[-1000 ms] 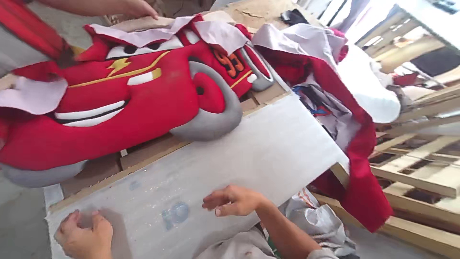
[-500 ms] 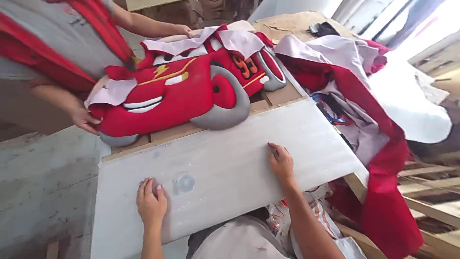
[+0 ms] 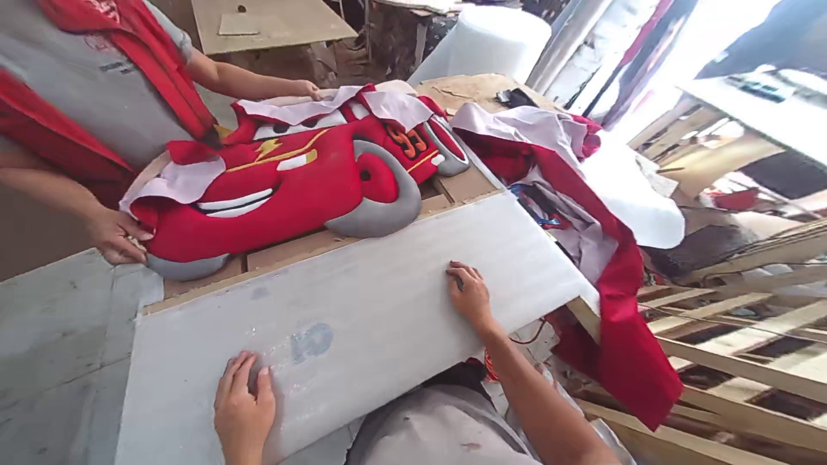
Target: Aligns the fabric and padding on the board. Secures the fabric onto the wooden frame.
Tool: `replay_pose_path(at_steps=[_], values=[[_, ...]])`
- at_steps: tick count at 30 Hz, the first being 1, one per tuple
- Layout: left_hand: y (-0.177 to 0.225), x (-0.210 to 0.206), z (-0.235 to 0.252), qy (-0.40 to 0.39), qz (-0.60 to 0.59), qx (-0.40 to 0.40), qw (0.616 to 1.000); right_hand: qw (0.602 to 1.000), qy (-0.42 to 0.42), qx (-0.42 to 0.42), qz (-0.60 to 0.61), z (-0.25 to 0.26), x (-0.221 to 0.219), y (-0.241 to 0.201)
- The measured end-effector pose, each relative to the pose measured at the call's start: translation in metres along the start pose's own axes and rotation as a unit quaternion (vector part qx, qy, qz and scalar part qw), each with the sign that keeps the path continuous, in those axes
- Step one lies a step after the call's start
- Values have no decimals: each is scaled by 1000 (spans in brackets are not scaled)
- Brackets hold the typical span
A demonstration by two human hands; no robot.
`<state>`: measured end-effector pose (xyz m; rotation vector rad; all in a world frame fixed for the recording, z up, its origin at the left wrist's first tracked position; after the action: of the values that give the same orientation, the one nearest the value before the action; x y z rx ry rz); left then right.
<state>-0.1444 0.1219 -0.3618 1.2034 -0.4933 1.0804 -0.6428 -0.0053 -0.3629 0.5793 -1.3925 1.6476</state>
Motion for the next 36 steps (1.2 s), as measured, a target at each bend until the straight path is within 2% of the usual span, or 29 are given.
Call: replay_pose_path(at_steps=[3, 7, 9, 12, 15, 18, 21, 25, 36], values=[[1, 8, -27, -5, 15, 22, 1000, 1000, -15, 10, 0, 4, 0, -1], [24, 1, -57, 29, 68, 112, 991, 993, -77, 83, 26, 17, 8, 16], [51, -6, -65, 39, 78, 156, 984, 979, -132, 124, 92, 27, 19, 33], [91, -28, -69, 67, 81, 177, 979, 937, -193, 157, 243, 50, 28, 55], [111, -48, -70, 117, 135, 187, 966, 890, -261, 114, 355, 71, 26, 67], [112, -48, -74, 157, 123, 197, 960, 873, -309, 57, 373, 84, 18, 66], [109, -48, -75, 171, 121, 208, 955, 882, -285, 48, 371, 88, 14, 60], [108, -48, -74, 184, 124, 218, 950, 904, -239, 76, 348, 84, 8, 59], [107, -48, -70, 166, 141, 219, 951, 920, -223, 49, 317, 85, 7, 56]])
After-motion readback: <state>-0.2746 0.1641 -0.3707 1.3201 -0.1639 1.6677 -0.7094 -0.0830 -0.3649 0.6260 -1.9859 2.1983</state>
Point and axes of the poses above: each hand's wrist, its own z-axis towards the middle knuckle, its own x-axis out of the back of the hand, y = z × x, the point moved 4 cm from there along z, towards the middle knuckle, and after that the axes turned 4 degrees about -x, right-handed, at the moved point
